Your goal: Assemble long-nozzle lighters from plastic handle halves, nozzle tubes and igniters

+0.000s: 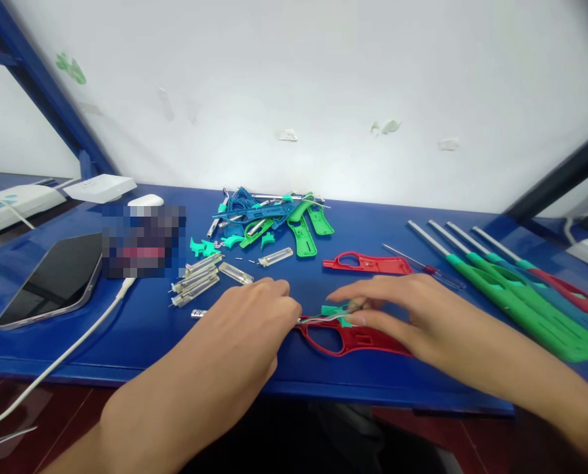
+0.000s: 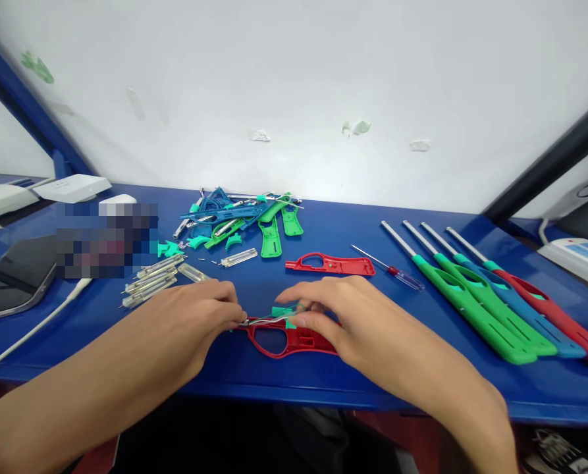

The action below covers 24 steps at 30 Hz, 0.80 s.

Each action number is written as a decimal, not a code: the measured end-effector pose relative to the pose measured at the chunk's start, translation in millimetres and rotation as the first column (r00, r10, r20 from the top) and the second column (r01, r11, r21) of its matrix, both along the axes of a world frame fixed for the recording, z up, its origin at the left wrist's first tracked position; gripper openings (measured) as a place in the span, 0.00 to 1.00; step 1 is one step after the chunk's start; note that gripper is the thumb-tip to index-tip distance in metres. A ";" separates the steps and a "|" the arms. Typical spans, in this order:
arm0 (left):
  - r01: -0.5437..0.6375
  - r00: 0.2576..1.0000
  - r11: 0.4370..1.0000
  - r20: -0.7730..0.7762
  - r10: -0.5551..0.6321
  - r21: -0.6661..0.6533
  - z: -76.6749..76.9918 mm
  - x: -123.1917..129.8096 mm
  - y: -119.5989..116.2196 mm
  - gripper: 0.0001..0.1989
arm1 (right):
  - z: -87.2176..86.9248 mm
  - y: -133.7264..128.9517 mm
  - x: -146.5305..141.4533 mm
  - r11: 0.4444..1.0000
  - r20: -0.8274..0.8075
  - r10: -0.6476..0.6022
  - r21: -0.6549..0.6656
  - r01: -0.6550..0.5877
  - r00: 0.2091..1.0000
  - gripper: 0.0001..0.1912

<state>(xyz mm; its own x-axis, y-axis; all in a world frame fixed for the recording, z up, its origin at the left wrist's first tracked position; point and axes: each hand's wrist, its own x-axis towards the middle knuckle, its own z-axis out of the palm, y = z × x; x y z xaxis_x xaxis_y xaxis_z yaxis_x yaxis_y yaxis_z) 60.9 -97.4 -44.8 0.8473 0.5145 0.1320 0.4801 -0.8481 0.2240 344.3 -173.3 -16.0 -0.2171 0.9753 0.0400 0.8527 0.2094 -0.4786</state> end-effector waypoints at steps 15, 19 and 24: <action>0.006 1.000 0.998 -0.007 -0.006 -0.064 -5.4 1.4 4.0 0.17 | 12.6 5.5 -9.1 0.998 -0.132 0.011 -0.065 -0.020 0.991 0.10; -0.003 1.000 0.999 0.001 0.003 -0.053 -2.8 0.6 1.9 0.18 | 15.3 5.5 -10.8 0.997 -0.145 0.024 -0.070 -0.035 0.989 0.10; -0.015 0.999 0.999 0.028 0.017 -0.049 -4.5 -0.7 0.1 0.17 | 16.4 3.8 -11.4 0.993 -0.164 -0.015 -0.118 -0.005 0.986 0.08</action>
<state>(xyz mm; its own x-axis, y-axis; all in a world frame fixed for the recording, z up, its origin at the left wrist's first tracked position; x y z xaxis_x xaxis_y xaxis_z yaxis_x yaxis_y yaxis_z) 60.2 -97.3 -49.3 0.8351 0.5344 0.1305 0.4862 -0.8281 0.2790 332.9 -169.5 0.4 -0.2121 0.9764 -0.0404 0.7611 0.1391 -0.6336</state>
